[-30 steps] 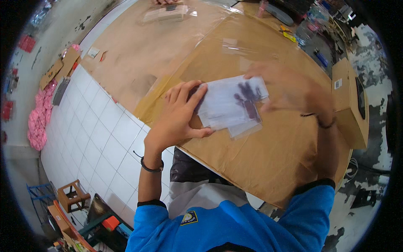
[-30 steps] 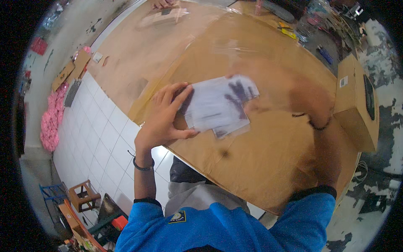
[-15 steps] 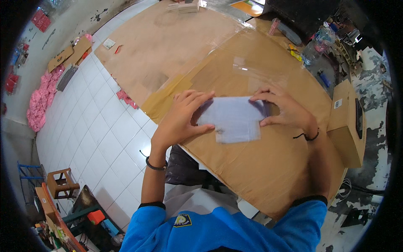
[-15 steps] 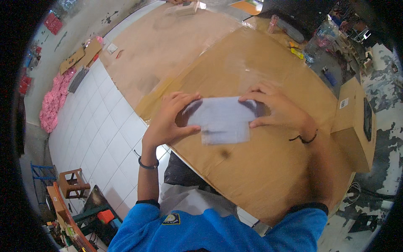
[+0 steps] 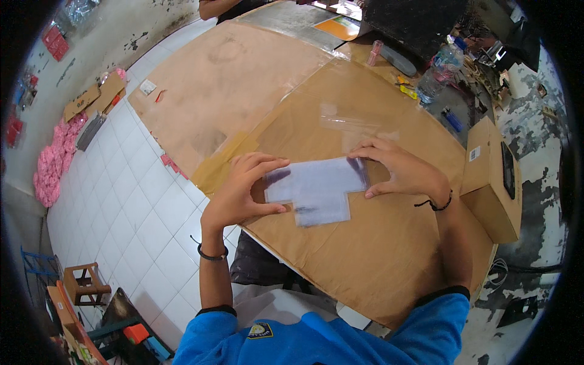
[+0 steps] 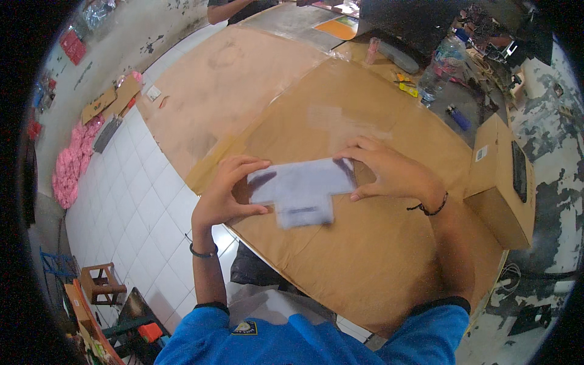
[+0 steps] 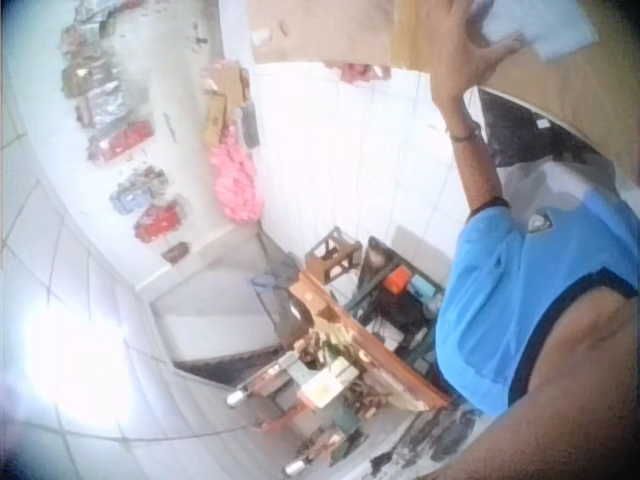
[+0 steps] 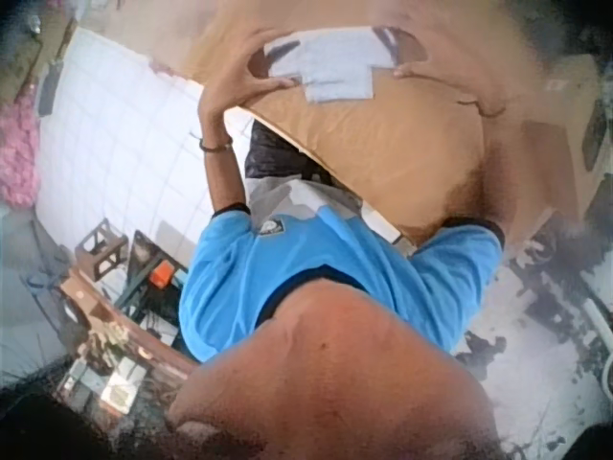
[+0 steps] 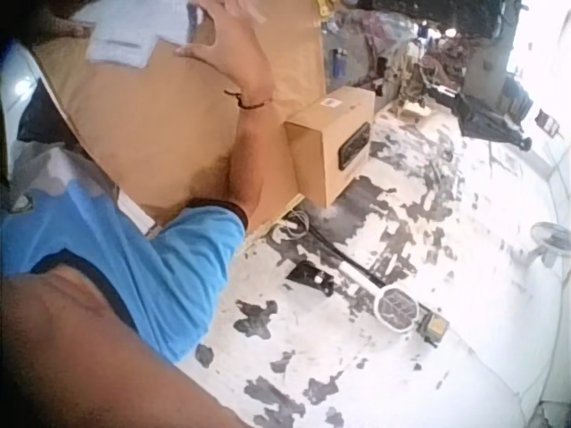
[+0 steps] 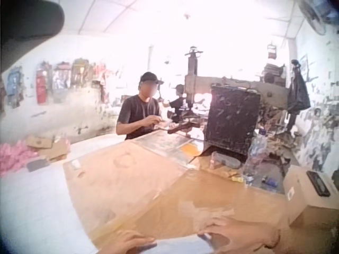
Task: The person aligns and stacks thin, transparent plastic sheets on a wooden board by hand. They pick up several individual sheets from a pile and organize them into a stack before setting them aside.
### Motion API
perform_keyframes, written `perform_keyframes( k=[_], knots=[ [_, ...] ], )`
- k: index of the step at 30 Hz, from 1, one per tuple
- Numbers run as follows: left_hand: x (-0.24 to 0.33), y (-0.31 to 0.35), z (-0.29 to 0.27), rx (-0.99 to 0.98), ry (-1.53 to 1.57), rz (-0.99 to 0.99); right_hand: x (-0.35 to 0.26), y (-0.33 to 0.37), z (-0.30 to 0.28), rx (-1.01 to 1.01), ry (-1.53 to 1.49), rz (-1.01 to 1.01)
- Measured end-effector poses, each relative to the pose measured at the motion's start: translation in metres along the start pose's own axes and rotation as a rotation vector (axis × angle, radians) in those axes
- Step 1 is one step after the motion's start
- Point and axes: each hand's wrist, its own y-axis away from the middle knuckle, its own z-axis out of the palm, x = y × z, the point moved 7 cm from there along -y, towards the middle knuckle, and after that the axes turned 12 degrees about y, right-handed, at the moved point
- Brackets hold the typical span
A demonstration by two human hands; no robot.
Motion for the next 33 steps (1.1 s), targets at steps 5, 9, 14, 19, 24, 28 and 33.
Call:
perform_keyframes(
  k=[5,9,14,19,24,28,33],
  knots=[
    [-0.005,-0.001,0.001,-0.008,-0.001,-0.043,-0.003,-0.004,0.008,-0.099,-0.171,0.099],
    [-0.001,-0.002,0.002,0.000,0.002,-0.016,-0.005,-0.002,0.008,0.002,-0.062,-0.025],
    [-0.004,0.000,0.004,0.016,0.009,-0.059,-0.007,-0.002,0.013,0.002,-0.026,-0.031],
    [0.012,-0.006,0.011,0.027,-0.180,0.011,-0.012,-0.001,0.016,-0.013,0.134,0.049],
    [0.009,-0.003,0.007,0.063,-0.096,-0.063,-0.019,-0.001,0.015,0.001,0.218,0.040],
    [0.002,-0.004,0.006,0.021,-0.056,-0.069,-0.021,-0.005,0.015,0.013,0.194,0.010],
    [0.010,-0.006,0.009,0.018,-0.072,0.002,-0.021,-0.009,0.017,0.054,0.179,-0.006]
  ],
)
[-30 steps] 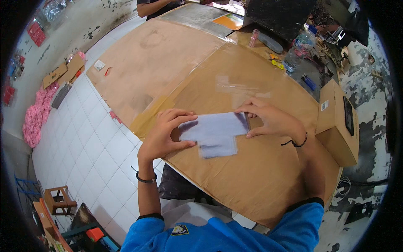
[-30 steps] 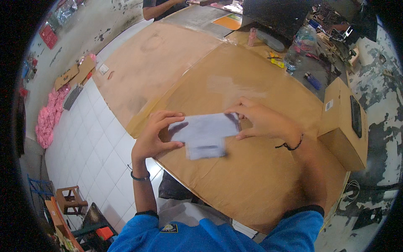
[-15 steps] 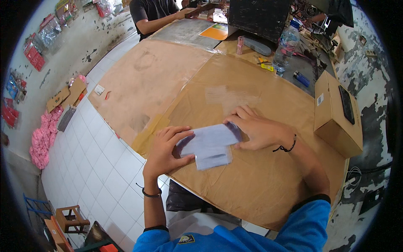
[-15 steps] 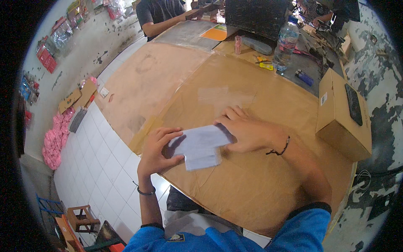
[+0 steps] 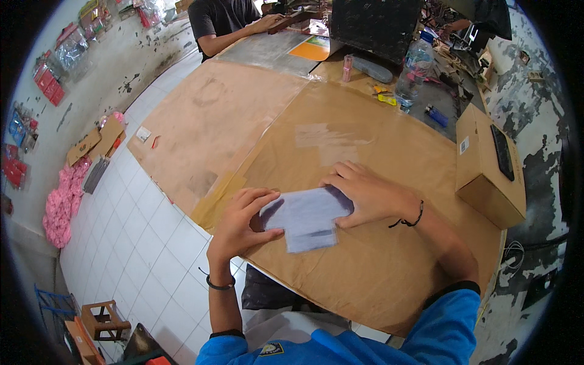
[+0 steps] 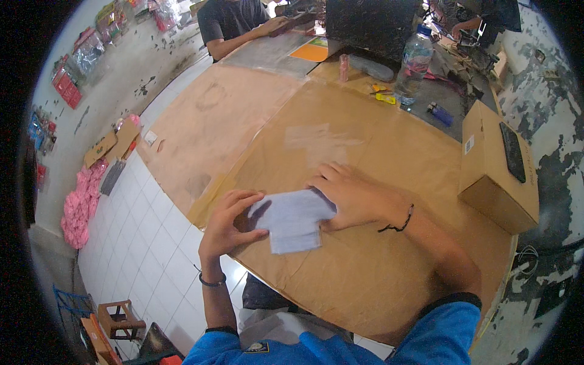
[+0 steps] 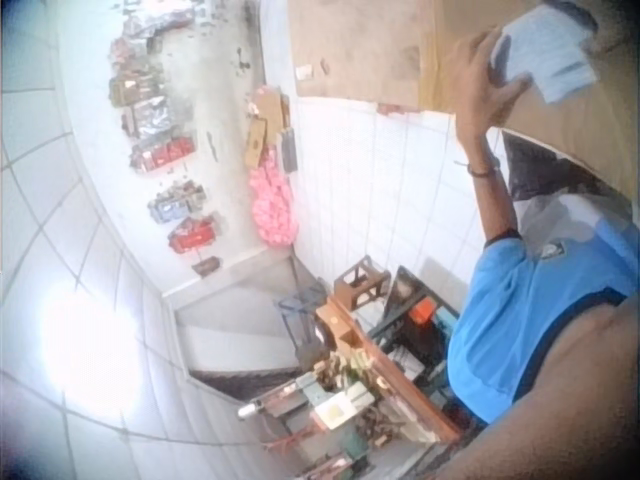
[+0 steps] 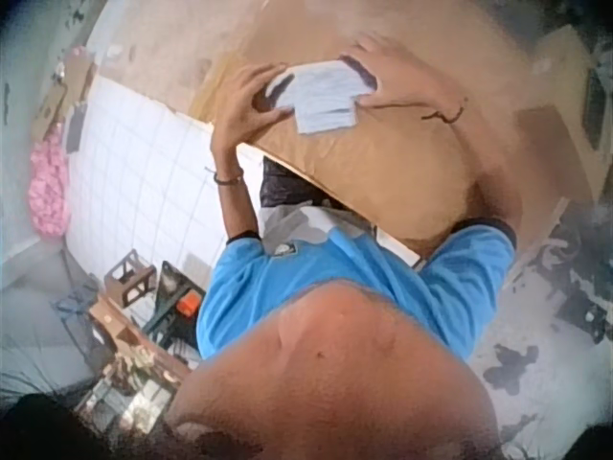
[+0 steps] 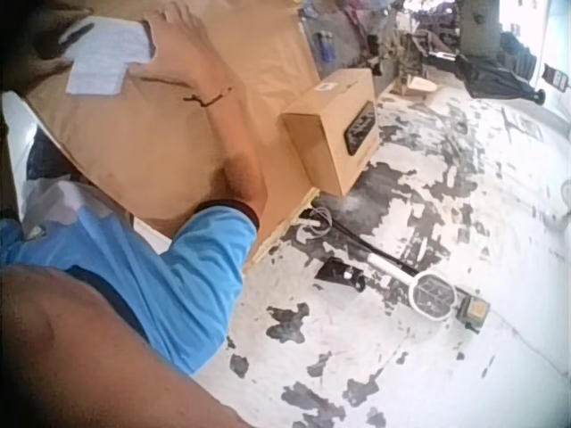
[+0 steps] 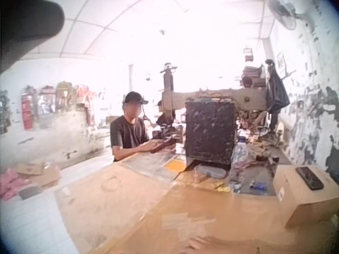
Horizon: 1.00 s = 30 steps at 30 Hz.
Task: The person aligns and stacks thin, transparent plastic sheets on a wooden board by hand. They pick up several individual sheets from a pile and organize them into a stack before setting them aside.
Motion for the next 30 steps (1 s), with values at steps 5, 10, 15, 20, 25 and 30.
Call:
perform_keyframes(
  k=[5,10,15,20,25,30],
  knots=[
    [0.004,-0.002,0.002,-0.020,-0.016,0.021,0.001,-0.002,0.001,-0.012,-0.039,0.014],
    [0.002,-0.001,0.002,0.007,0.058,-0.038,-0.003,0.001,-0.004,0.073,-0.058,-0.040],
    [-0.003,0.002,-0.001,0.039,0.085,-0.036,0.003,0.005,-0.012,-0.022,-0.015,-0.012],
    [-0.007,0.001,0.000,0.015,0.127,-0.046,0.001,0.005,-0.013,-0.049,0.030,0.023],
    [-0.007,0.002,0.001,0.003,0.113,-0.032,0.001,0.004,-0.011,-0.057,0.037,-0.016],
    [-0.009,0.002,0.000,0.002,0.156,-0.036,0.002,0.005,-0.014,0.007,0.034,-0.012]
  ],
)
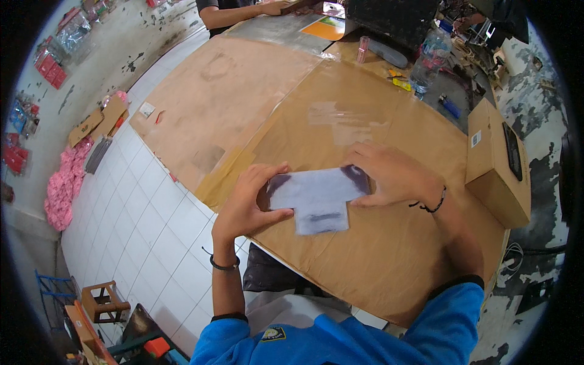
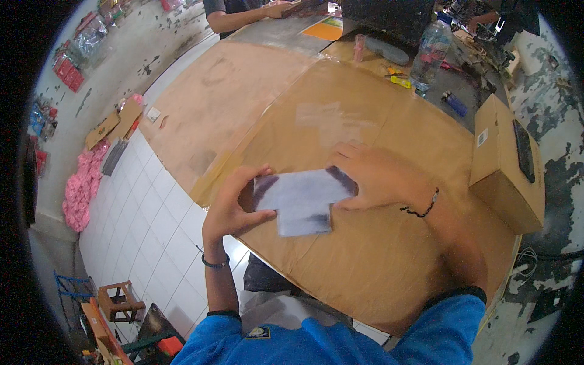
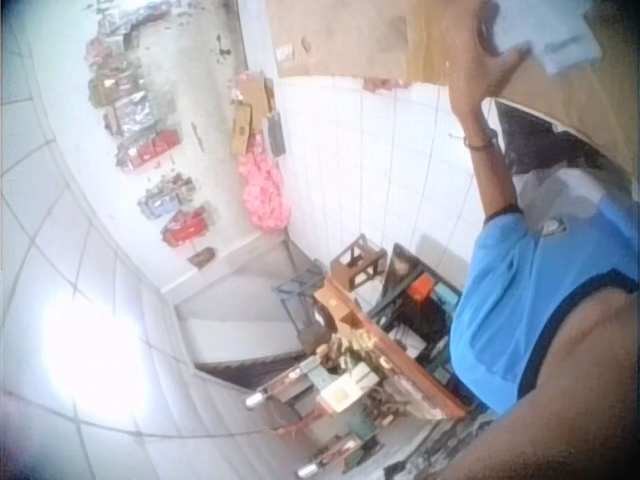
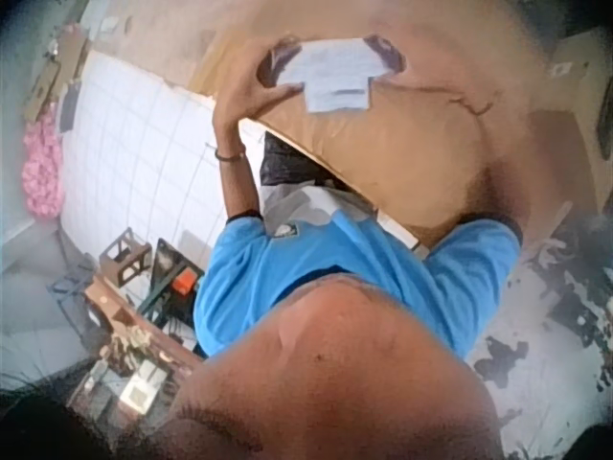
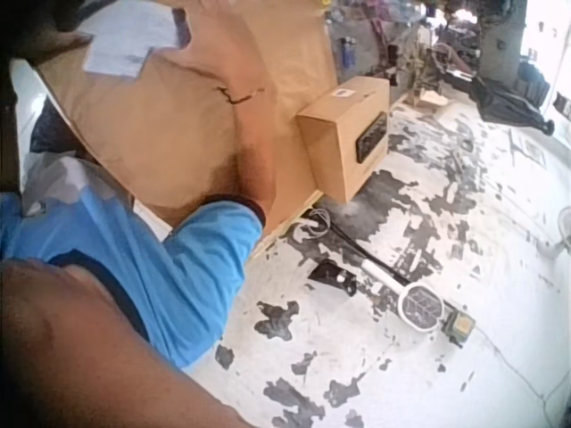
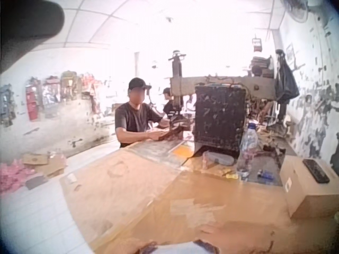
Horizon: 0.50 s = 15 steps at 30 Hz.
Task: The person aligns and stacks thin, transparent plastic sheets on a wooden board by hand. They pick up several individual sheets from a pile and organize them into a stack before setting them aside.
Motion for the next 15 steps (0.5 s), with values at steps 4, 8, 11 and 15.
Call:
perform_keyframes(
  k=[4,8,11,15],
  knots=[
    [-0.003,0.005,-0.009,-0.015,0.055,-0.033,0.006,0.009,-0.007,-0.066,0.022,0.038],
    [-0.009,0.012,-0.018,-0.010,-0.048,-0.118,0.012,0.011,0.001,-0.112,-0.024,0.062],
    [-0.014,0.011,-0.015,0.010,-0.092,-0.161,0.010,0.005,0.005,-0.133,-0.066,0.070],
    [-0.013,0.006,-0.013,0.004,-0.110,-0.131,0.004,0.002,0.007,-0.065,-0.005,0.062]
  ],
)
